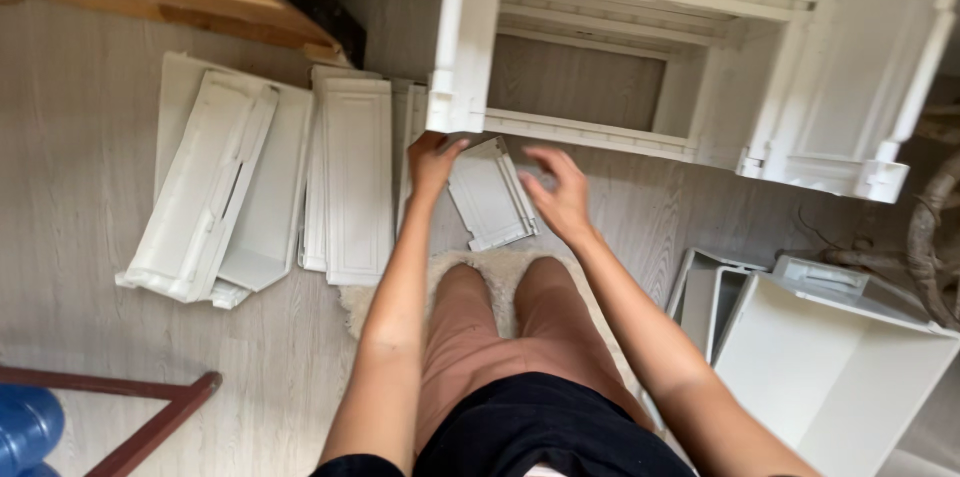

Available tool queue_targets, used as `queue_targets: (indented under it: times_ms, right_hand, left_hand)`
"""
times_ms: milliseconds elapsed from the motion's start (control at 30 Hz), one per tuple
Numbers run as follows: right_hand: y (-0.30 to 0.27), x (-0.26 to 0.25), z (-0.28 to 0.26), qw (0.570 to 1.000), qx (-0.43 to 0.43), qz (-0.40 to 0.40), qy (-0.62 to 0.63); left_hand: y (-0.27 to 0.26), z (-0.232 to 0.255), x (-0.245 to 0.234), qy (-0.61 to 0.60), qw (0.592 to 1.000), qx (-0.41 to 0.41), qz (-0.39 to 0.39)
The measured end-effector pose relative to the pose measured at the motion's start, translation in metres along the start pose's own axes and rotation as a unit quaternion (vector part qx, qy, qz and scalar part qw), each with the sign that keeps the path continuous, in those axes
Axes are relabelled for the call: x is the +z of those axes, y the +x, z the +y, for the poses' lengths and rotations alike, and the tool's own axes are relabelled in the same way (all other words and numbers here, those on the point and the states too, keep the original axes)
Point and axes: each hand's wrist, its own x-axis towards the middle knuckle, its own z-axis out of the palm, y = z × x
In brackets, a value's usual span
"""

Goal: The person assembles a white plastic storage unit by hand. They connect side panels to a base frame, then attach a top panel to complete the structure.

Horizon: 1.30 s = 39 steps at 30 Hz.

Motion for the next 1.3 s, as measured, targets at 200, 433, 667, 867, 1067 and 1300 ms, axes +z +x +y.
queue_targets:
  times_ms: [200, 433, 667, 867, 1067, 1300]
  right_hand:
    - [0.079, 0.07, -0.079, 0.951, -0.229, -0.01, -0.206]
    - [0.076, 0.07, -0.071, 0.957, -0.206, -0.046, -0.197]
    - [0.071, 0.063, -0.06, 0.976, -0.118, -0.038, -0.181]
    - [0.074, 0.068, -0.057, 0.967, -0.171, -0.049, -0.182]
    - [0.074, 0.07, -0.058, 0.964, -0.2, -0.04, -0.168]
    - [0.04, 0.043, -0.014, 0.967, -0.18, 0.024, -0.178]
  left_hand:
    - [0.002, 0.025, 0.026, -0.141, 0.98, 0.099, 0.096]
    - [0.005, 0.034, 0.033, -0.218, 0.965, 0.081, 0.122]
    - [0.005, 0.035, 0.038, -0.209, 0.964, 0.095, 0.133]
    - [0.006, 0.034, 0.041, -0.183, 0.967, 0.102, 0.147]
    - [0.006, 0.033, 0.054, -0.098, 0.976, 0.128, 0.143]
    - [-0.02, 0.053, 0.001, 0.157, 0.973, -0.01, -0.167]
